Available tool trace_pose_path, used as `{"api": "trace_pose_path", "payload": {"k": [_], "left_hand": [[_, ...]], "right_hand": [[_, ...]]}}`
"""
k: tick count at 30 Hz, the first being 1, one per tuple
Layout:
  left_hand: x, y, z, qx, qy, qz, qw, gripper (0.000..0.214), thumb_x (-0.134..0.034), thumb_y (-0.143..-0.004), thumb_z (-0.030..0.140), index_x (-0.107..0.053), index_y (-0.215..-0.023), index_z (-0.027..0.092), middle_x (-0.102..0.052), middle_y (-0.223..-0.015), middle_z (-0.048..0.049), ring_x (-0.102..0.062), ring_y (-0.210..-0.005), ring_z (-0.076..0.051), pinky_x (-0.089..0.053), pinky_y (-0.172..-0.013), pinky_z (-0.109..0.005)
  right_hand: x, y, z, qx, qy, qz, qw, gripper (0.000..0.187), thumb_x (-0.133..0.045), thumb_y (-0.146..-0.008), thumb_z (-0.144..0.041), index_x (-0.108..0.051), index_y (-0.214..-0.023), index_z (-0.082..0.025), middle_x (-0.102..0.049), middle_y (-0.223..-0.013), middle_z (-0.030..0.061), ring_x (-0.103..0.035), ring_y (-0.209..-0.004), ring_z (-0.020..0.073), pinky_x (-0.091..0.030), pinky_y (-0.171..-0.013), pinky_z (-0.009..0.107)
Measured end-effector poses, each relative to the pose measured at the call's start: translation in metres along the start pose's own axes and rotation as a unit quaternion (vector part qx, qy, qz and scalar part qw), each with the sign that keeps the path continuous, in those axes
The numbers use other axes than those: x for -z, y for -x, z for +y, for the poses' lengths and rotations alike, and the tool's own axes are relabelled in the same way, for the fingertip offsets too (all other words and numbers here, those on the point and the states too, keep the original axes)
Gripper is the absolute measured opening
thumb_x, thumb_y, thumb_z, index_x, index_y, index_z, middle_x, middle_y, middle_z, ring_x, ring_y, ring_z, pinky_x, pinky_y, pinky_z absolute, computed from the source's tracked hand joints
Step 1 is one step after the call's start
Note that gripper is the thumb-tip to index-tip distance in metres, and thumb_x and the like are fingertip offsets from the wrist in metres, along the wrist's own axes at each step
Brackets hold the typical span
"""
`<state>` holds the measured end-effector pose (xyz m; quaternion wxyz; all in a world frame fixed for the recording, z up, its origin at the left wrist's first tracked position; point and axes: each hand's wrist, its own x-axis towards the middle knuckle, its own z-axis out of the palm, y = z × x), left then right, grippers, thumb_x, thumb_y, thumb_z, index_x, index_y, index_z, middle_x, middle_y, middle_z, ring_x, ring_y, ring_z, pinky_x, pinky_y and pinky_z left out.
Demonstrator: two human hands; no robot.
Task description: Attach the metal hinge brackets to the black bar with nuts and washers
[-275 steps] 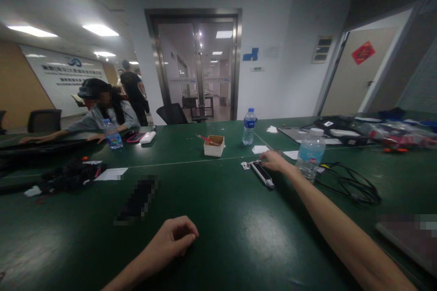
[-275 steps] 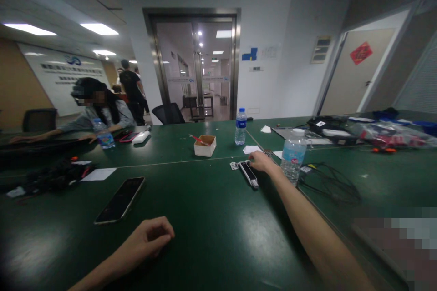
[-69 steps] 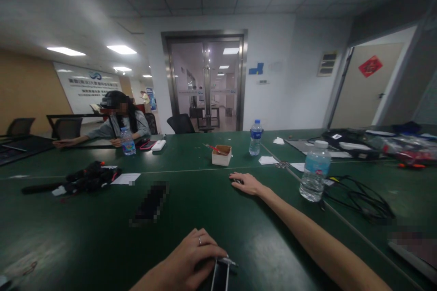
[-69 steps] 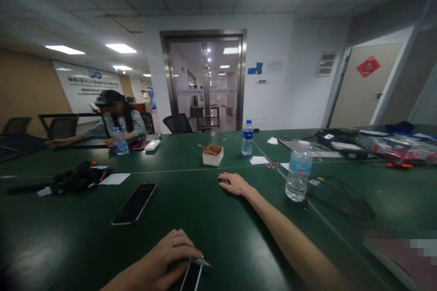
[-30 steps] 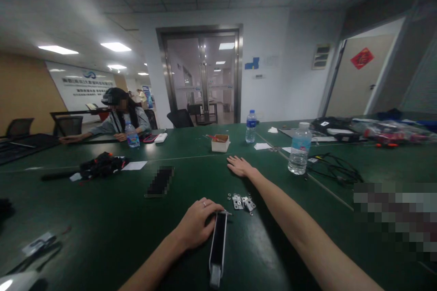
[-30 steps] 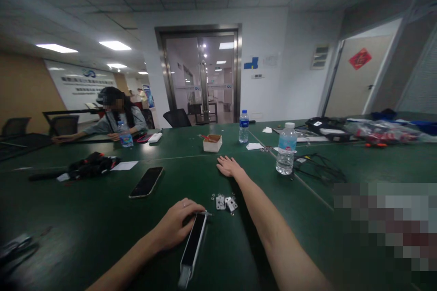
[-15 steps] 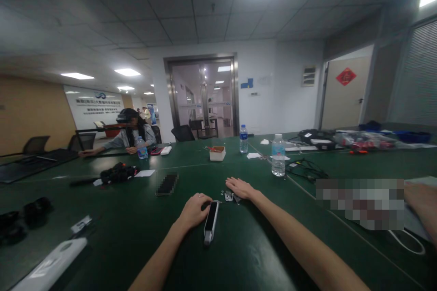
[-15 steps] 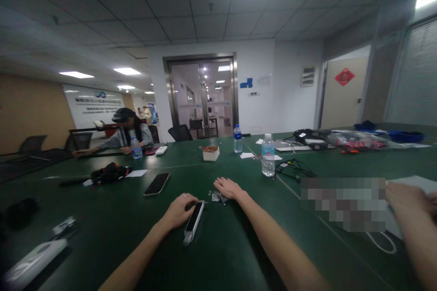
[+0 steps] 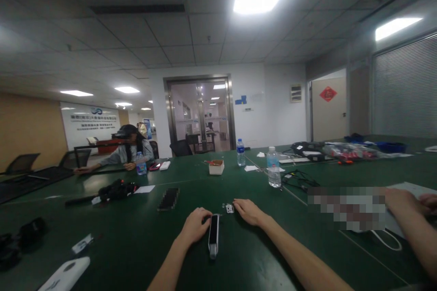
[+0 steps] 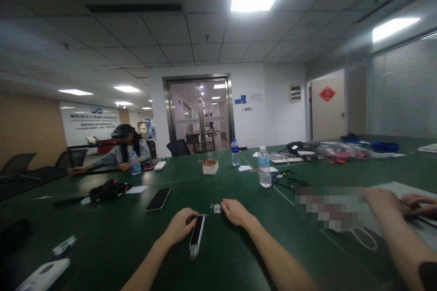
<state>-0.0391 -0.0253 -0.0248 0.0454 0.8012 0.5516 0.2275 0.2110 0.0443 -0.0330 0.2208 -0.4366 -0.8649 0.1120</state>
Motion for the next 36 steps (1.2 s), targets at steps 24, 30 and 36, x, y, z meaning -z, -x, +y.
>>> {"api": "trace_pose_path", "payload": {"k": [24, 30, 36], "left_hand": [[0.001, 0.001, 0.003, -0.001, -0.001, 0.006, 1.000, 0.028, -0.046, -0.090, 0.032, -0.068, -0.104, 0.021, -0.065, -0.100, -0.0057, -0.057, -0.089, -0.019, -0.044, -0.079, -0.029], [0.002, 0.001, 0.006, -0.004, -0.016, 0.003, 1.000, 0.029, -0.046, -0.090, 0.033, -0.067, -0.105, 0.021, -0.065, -0.100, -0.0061, -0.058, -0.090, -0.020, -0.044, -0.079, -0.029], [0.008, 0.004, 0.012, -0.002, -0.037, -0.003, 0.999, 0.030, -0.045, -0.091, 0.034, -0.068, -0.105, 0.021, -0.065, -0.101, -0.0062, -0.056, -0.094, -0.021, -0.043, -0.081, -0.031]], "right_hand": [[0.024, 0.004, 0.010, -0.034, 0.114, 0.004, 0.993, 0.031, -0.048, -0.084, -0.013, -0.068, -0.108, -0.020, -0.063, -0.105, 0.0098, -0.057, -0.101, 0.0196, -0.039, -0.083, 0.025], [0.027, 0.002, 0.010, -0.027, 0.111, -0.017, 0.993, 0.027, -0.050, -0.084, -0.014, -0.071, -0.100, -0.022, -0.065, -0.104, 0.0077, -0.059, -0.100, 0.0191, -0.039, -0.082, 0.025], [0.028, -0.001, 0.009, -0.056, 0.114, -0.016, 0.992, 0.022, -0.052, -0.081, -0.012, -0.071, -0.091, -0.018, -0.068, -0.096, 0.0086, -0.062, -0.091, 0.0194, -0.040, -0.074, 0.024]]}}
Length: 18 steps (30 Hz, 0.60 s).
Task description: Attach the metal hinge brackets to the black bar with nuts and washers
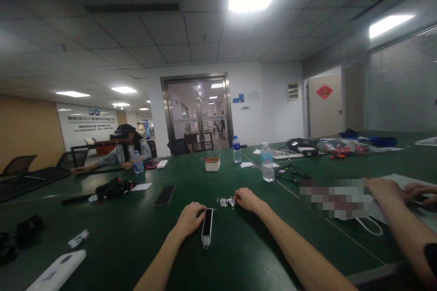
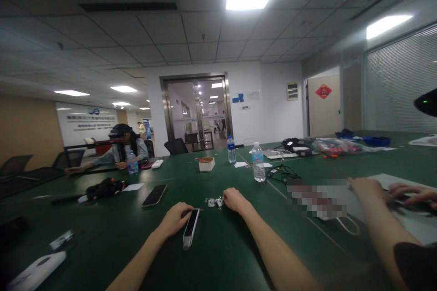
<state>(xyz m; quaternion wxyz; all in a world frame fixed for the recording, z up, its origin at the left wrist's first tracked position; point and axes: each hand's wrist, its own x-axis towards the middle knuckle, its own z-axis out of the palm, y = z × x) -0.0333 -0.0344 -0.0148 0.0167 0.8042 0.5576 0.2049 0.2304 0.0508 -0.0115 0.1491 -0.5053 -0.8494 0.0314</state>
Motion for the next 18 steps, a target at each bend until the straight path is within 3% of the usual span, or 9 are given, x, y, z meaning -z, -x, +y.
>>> {"api": "trace_pose_path", "payload": {"k": [5, 12, 18], "left_hand": [[0.002, 0.002, 0.005, 0.001, -0.007, -0.009, 1.000, 0.028, -0.046, -0.091, 0.031, -0.068, -0.106, 0.022, -0.066, -0.101, -0.0052, -0.056, -0.093, -0.021, -0.043, -0.081, -0.031], [0.001, 0.003, 0.019, -0.017, -0.006, -0.020, 1.000, 0.026, -0.047, -0.091, 0.031, -0.068, -0.104, 0.023, -0.066, -0.099, -0.0050, -0.056, -0.093, -0.022, -0.042, -0.081, -0.032], [-0.001, 0.003, 0.030, -0.048, -0.001, -0.027, 0.998, 0.026, -0.047, -0.092, 0.032, -0.068, -0.104, 0.023, -0.065, -0.097, -0.0048, -0.056, -0.092, -0.022, -0.040, -0.081, -0.033]], "right_hand": [[-0.003, -0.001, 0.002, -0.005, -0.006, -0.002, 1.000, 0.023, -0.052, -0.079, -0.010, -0.068, -0.095, -0.017, -0.068, -0.094, 0.0079, -0.062, -0.088, 0.0188, -0.039, -0.069, 0.023], [-0.001, 0.001, 0.012, -0.006, -0.012, -0.007, 1.000, 0.028, -0.054, -0.079, -0.011, -0.066, -0.103, -0.018, -0.066, -0.099, 0.0071, -0.060, -0.092, 0.0174, -0.040, -0.076, 0.022], [0.000, 0.001, 0.020, -0.036, -0.006, -0.016, 0.999, 0.018, -0.058, -0.078, -0.017, -0.071, -0.091, -0.016, -0.067, -0.099, 0.0101, -0.062, -0.095, 0.0201, -0.042, -0.077, 0.024]]}}
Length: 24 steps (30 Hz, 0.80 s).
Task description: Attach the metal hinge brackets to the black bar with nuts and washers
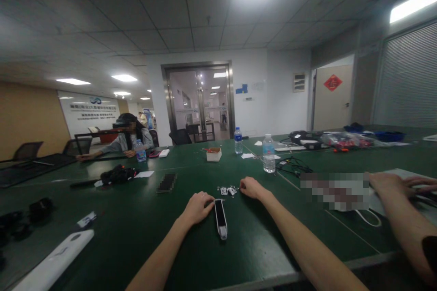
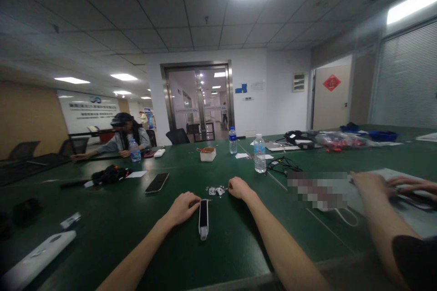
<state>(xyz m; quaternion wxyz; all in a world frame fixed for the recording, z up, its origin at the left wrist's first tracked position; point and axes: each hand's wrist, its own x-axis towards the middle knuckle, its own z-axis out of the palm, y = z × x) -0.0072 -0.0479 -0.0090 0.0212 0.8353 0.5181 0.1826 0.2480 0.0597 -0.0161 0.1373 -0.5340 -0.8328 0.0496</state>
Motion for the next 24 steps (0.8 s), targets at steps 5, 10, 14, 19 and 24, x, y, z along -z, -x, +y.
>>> {"api": "trace_pose_path", "payload": {"k": [5, 10, 14, 19, 24], "left_hand": [[-0.002, -0.001, 0.005, -0.009, 0.003, -0.002, 1.000, 0.025, -0.048, -0.092, 0.031, -0.067, -0.105, 0.023, -0.066, -0.098, -0.0047, -0.056, -0.092, -0.021, -0.040, -0.081, -0.032], [-0.002, 0.000, 0.006, 0.003, 0.003, -0.005, 1.000, 0.025, -0.048, -0.091, 0.032, -0.067, -0.104, 0.023, -0.066, -0.094, -0.0039, -0.056, -0.086, -0.020, -0.041, -0.079, -0.031], [0.000, 0.001, 0.008, 0.008, 0.001, -0.007, 1.000, 0.025, -0.048, -0.091, 0.032, -0.067, -0.103, 0.022, -0.065, -0.093, -0.0041, -0.056, -0.085, -0.020, -0.042, -0.079, -0.031], [0.003, 0.002, 0.010, 0.014, 0.002, -0.013, 1.000, 0.026, -0.047, -0.092, 0.033, -0.067, -0.105, 0.022, -0.064, -0.094, -0.0039, -0.056, -0.086, -0.020, -0.043, -0.078, -0.031], [0.002, 0.002, 0.008, 0.014, 0.006, -0.011, 1.000, 0.026, -0.048, -0.091, 0.033, -0.066, -0.105, 0.022, -0.064, -0.094, -0.0038, -0.056, -0.085, -0.019, -0.043, -0.079, -0.031]], "right_hand": [[-0.010, -0.006, 0.001, -0.025, -0.006, -0.030, 0.999, 0.016, -0.059, -0.076, -0.020, -0.074, -0.080, -0.015, -0.071, -0.090, 0.0110, -0.066, -0.086, 0.0211, -0.045, -0.069, 0.023], [-0.014, -0.009, 0.005, -0.047, -0.013, -0.037, 0.998, 0.016, -0.061, -0.076, -0.022, -0.073, -0.083, -0.015, -0.071, -0.090, 0.0118, -0.067, -0.087, 0.0216, -0.047, -0.072, 0.024], [-0.011, -0.009, 0.009, -0.085, -0.009, -0.033, 0.996, 0.018, -0.063, -0.073, -0.021, -0.072, -0.087, -0.014, -0.070, -0.093, 0.0150, -0.067, -0.090, 0.0255, -0.049, -0.073, 0.029], [-0.009, -0.007, 0.008, -0.109, -0.015, -0.044, 0.993, 0.024, -0.064, -0.073, -0.027, -0.070, -0.093, -0.014, -0.068, -0.097, 0.0163, -0.067, -0.088, 0.0265, -0.050, -0.068, 0.030], [-0.007, -0.003, 0.005, -0.114, -0.018, -0.057, 0.992, 0.030, -0.063, -0.075, -0.032, -0.069, -0.099, -0.014, -0.067, -0.101, 0.0167, -0.067, -0.089, 0.0265, -0.050, -0.065, 0.029]]}}
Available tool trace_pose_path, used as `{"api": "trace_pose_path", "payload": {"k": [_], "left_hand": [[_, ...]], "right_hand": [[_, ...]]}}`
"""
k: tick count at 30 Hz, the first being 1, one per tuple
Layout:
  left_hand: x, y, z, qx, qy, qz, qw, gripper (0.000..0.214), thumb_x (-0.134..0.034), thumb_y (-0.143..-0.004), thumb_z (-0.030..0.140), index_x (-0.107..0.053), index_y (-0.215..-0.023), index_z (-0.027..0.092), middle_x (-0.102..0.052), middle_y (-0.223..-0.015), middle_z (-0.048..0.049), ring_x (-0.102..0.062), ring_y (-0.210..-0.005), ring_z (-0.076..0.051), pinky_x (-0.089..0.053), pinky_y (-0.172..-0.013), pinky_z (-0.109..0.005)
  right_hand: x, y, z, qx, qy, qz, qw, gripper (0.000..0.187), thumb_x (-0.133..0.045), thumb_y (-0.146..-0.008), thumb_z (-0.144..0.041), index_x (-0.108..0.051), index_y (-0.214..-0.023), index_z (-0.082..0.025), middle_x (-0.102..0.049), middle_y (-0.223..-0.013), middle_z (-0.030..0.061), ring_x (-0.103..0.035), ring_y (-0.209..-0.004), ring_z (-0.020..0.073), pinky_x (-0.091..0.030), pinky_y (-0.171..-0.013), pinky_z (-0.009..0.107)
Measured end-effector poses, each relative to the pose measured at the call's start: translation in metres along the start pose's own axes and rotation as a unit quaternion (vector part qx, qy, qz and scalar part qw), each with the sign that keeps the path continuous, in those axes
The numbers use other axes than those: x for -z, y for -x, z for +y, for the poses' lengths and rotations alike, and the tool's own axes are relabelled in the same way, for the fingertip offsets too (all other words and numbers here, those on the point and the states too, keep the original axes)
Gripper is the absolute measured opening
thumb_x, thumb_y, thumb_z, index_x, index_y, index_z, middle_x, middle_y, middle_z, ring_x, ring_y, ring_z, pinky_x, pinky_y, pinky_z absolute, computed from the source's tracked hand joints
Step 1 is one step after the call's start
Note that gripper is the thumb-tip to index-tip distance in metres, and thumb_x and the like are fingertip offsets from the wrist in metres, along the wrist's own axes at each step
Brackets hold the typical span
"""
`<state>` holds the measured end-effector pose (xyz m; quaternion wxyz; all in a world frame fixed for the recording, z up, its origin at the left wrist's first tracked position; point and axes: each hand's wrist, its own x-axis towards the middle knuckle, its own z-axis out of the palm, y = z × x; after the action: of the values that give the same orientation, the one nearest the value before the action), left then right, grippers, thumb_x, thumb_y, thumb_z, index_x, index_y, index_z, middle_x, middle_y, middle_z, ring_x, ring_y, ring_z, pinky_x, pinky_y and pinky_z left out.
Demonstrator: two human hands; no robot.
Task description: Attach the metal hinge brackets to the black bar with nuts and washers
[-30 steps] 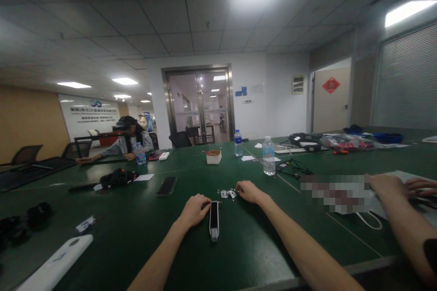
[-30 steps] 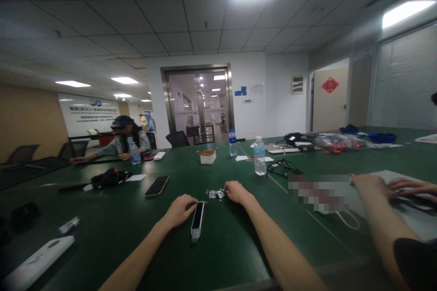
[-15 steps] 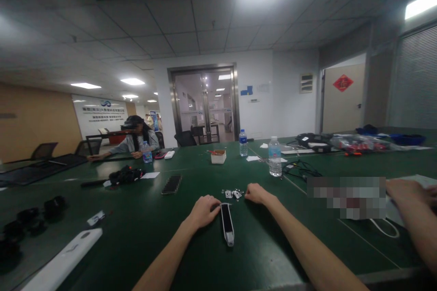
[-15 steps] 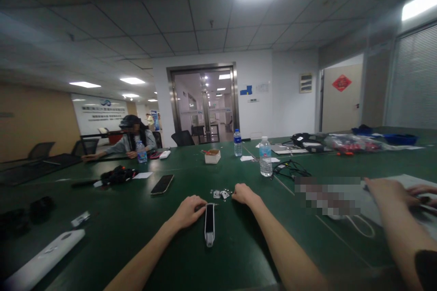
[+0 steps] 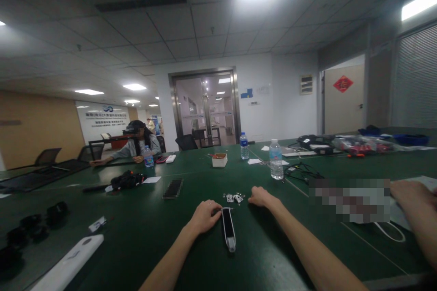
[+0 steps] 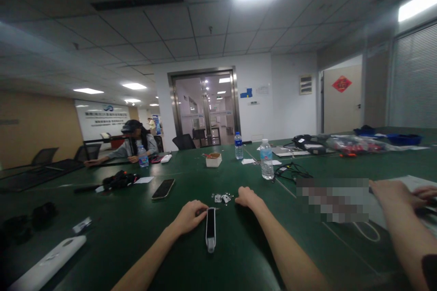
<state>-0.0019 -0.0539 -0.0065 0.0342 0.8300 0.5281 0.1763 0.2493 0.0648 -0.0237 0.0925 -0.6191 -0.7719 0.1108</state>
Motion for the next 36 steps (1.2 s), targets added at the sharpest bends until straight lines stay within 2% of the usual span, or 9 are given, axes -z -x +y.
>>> {"api": "trace_pose_path", "payload": {"k": [8, 15, 21, 30, 36], "left_hand": [[-0.002, -0.002, -0.002, -0.010, 0.000, 0.002, 1.000, 0.027, -0.047, -0.091, 0.032, -0.067, -0.105, 0.020, -0.065, -0.093, -0.0048, -0.056, -0.084, -0.019, -0.042, -0.077, -0.030], [-0.002, -0.002, -0.003, -0.010, 0.007, -0.001, 1.000, 0.027, -0.047, -0.091, 0.033, -0.067, -0.105, 0.021, -0.064, -0.095, -0.0043, -0.056, -0.084, -0.019, -0.043, -0.076, -0.030], [-0.002, -0.001, -0.003, -0.010, 0.011, 0.003, 1.000, 0.027, -0.047, -0.091, 0.032, -0.067, -0.105, 0.020, -0.065, -0.096, -0.0043, -0.057, -0.084, -0.019, -0.043, -0.076, -0.029], [-0.001, -0.001, -0.002, -0.014, 0.010, 0.004, 1.000, 0.027, -0.047, -0.091, 0.033, -0.067, -0.105, 0.021, -0.064, -0.093, -0.0038, -0.057, -0.081, -0.018, -0.043, -0.072, -0.028], [-0.006, -0.004, -0.006, -0.027, 0.005, 0.018, 0.999, 0.025, -0.049, -0.090, 0.032, -0.068, -0.102, 0.020, -0.065, -0.090, -0.0041, -0.057, -0.082, -0.019, -0.043, -0.074, -0.028]], "right_hand": [[0.004, 0.002, -0.003, -0.026, 0.009, 0.008, 1.000, 0.040, -0.064, -0.074, -0.029, -0.065, -0.109, -0.011, -0.062, -0.113, 0.0221, -0.064, -0.100, 0.0308, -0.050, -0.074, 0.034], [0.004, 0.007, -0.008, -0.017, -0.002, -0.007, 1.000, 0.044, -0.063, -0.072, -0.037, -0.066, -0.108, -0.012, -0.063, -0.112, 0.0202, -0.064, -0.098, 0.0302, -0.050, -0.071, 0.033], [0.009, 0.013, -0.011, 0.012, -0.003, -0.027, 1.000, 0.039, -0.064, -0.070, -0.039, -0.069, -0.098, -0.012, -0.067, -0.102, 0.0177, -0.066, -0.089, 0.0272, -0.049, -0.064, 0.029], [0.018, 0.023, -0.014, 0.089, -0.016, -0.024, 0.996, 0.023, -0.059, -0.074, -0.033, -0.070, -0.074, -0.013, -0.069, -0.080, 0.0127, -0.065, -0.073, 0.0209, -0.043, -0.059, 0.025], [0.019, 0.033, -0.032, 0.197, -0.077, 0.003, 0.977, 0.014, -0.060, -0.072, -0.026, -0.067, -0.080, -0.016, -0.068, -0.081, 0.0030, -0.059, -0.070, 0.0128, -0.039, -0.059, 0.020]]}}
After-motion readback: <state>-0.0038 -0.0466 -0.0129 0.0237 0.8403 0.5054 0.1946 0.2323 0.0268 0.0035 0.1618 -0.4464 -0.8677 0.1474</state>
